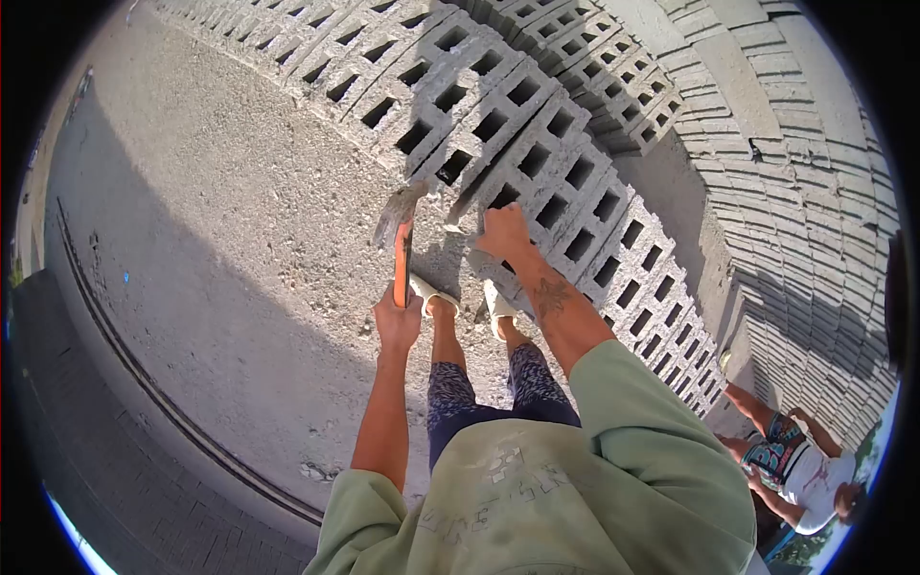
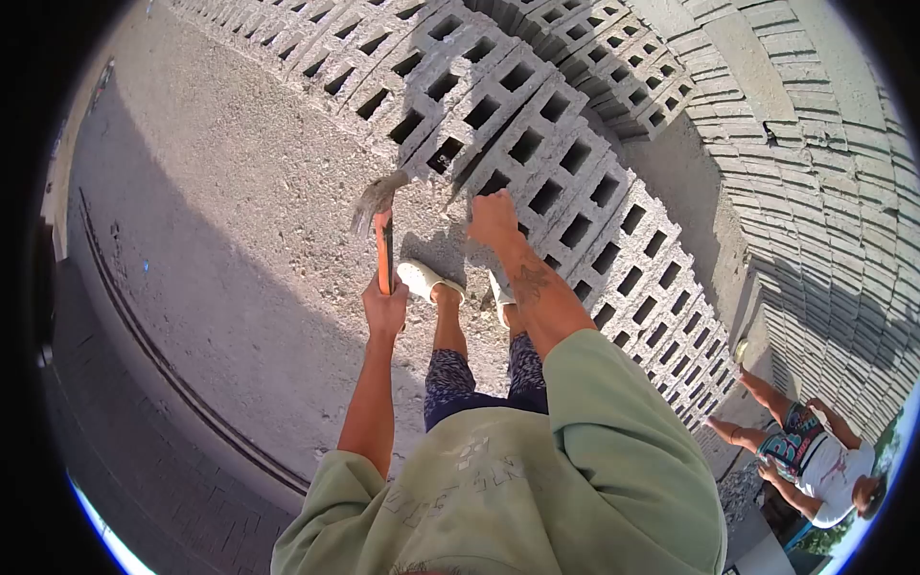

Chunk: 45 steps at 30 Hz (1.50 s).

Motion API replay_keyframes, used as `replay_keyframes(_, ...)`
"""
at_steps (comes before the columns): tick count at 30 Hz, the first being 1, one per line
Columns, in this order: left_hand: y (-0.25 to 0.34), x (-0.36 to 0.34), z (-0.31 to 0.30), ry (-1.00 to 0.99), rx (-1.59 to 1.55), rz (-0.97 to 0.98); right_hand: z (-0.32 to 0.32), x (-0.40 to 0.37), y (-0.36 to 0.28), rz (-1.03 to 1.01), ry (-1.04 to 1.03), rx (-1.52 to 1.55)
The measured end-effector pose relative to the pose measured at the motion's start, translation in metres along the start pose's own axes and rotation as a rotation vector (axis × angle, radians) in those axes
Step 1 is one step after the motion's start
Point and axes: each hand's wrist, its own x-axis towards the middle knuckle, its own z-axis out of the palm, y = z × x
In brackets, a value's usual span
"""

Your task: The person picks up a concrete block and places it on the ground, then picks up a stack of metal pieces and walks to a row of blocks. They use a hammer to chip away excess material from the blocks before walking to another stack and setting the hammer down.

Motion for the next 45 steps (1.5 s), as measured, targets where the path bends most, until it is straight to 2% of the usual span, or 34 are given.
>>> replay_keyframes(3,0.016,-0.042,-0.027,0.236,-0.554,-0.361,-0.021,-0.009,0.009,-0.053,-0.024,-0.004)
replay_keyframes(6,0.004,-0.045,-0.001,0.514,-1.055,-0.235,-0.027,-0.012,0.008,-0.068,-0.03,0.046)
replay_keyframes(7,0.0,-0.042,0.017,0.534,-1.159,-0.336,-0.031,-0.012,0.005,-0.027,-0.051,0.108)
replay_keyframes(8,-0.049,-0.035,0.047,0.463,-1.187,-0.825,-0.034,-0.01,0.004,0.023,-0.063,0.166)
replay_keyframes(9,-0.122,-0.043,0.116,0.342,-1.118,-0.542,-0.035,-0.007,0.006,0.026,-0.066,0.143)
replay_keyframes(10,-0.089,-0.03,0.125,0.215,-0.434,-0.603,-0.033,-0.007,0.005,0.001,-0.036,0.115)
replay_keyframes(11,-0.14,-0.013,0.15,-0.329,0.048,-0.42,-0.031,-0.01,0.004,-0.026,-0.011,0.09)
replay_keyframes(13,-0.091,0.035,0.094,-0.266,-0.122,-0.758,-0.036,-0.005,-0.001,-0.032,-0.032,0.012)
replay_keyframes(15,-0.09,0.027,0.06,-0.169,-0.135,-0.731,-0.031,-0.012,-0.001,-0.11,0.066,-0.049)
replay_keyframes(16,-0.088,0.015,0.046,-0.014,-0.209,-0.673,-0.033,-0.013,-0.003,-0.117,0.063,-0.048)
replay_keyframes(18,-0.08,0.001,0.011,0.125,-0.261,-0.69,-0.044,-0.011,-0.011,-0.023,-0.092,0.088)
replay_keyframes(19,-0.08,-0.005,-0.003,0.119,-0.253,-0.661,-0.05,-0.007,-0.018,-0.013,-0.066,0.099)
replay_keyframes(21,-0.078,-0.011,-0.025,0.205,-0.286,-0.605,-0.059,0.001,-0.032,-0.04,0.257,0.122)
replay_keyframes(22,-0.073,-0.007,-0.032,0.184,-0.274,-0.575,-0.059,0.014,-0.041,-0.101,0.343,0.035)
replay_keyframes(24,-0.033,0.01,-0.055,0.135,-0.472,-0.518,-0.042,0.049,-0.051,-0.184,0.445,-0.119)
replay_keyframes(26,0.02,0.04,-0.072,0.035,-0.351,-0.192,-0.015,0.083,-0.051,-0.033,0.124,-0.186)
replay_keyframes(27,0.041,0.055,-0.073,0.01,-0.348,-0.012,-0.021,0.082,-0.063,0.019,0.074,-0.202)
replay_keyframes(28,0.072,0.071,-0.077,-0.005,-0.341,0.03,-0.03,0.083,-0.072,0.066,0.026,-0.215)
replay_keyframes(30,0.123,0.092,-0.081,-0.087,-0.267,0.26,-0.003,0.102,-0.062,0.088,0.067,-0.157)
replay_keyframes(32,0.134,0.105,-0.072,-0.105,-0.195,0.329,0.007,0.097,-0.047,0.09,0.067,-0.108)
replay_keyframes(33,0.133,0.114,-0.073,-0.104,-0.127,0.387,0.001,0.094,-0.042,0.064,0.051,-0.118)
replay_keyframes(35,0.093,0.103,-0.075,-0.084,-0.082,0.296,-0.013,0.086,-0.034,0.003,-0.013,-0.132)
replay_keyframes(37,0.052,0.076,-0.082,-0.009,-0.214,0.112,-0.046,0.068,-0.031,-0.069,0.003,-0.059)
replay_keyframes(38,0.041,0.059,-0.088,0.018,-0.212,0.08,-0.048,0.066,-0.03,-0.102,-0.023,-0.063)
replay_keyframes(40,0.018,0.037,-0.096,0.219,-0.629,-0.135,-0.049,0.064,-0.029,-0.093,0.064,-0.014)
replay_keyframes(41,0.004,0.036,-0.088,0.245,-0.636,-0.153,-0.051,0.065,-0.028,-0.117,0.046,-0.026)
replay_keyframes(43,-0.023,0.03,-0.056,0.551,-1.358,-0.099,-0.05,0.063,-0.025,-0.132,0.089,0.005)
replay_keyframes(45,-0.024,0.039,-0.012,0.538,-1.261,-0.175,-0.055,0.063,-0.027,-0.13,0.02,0.014)
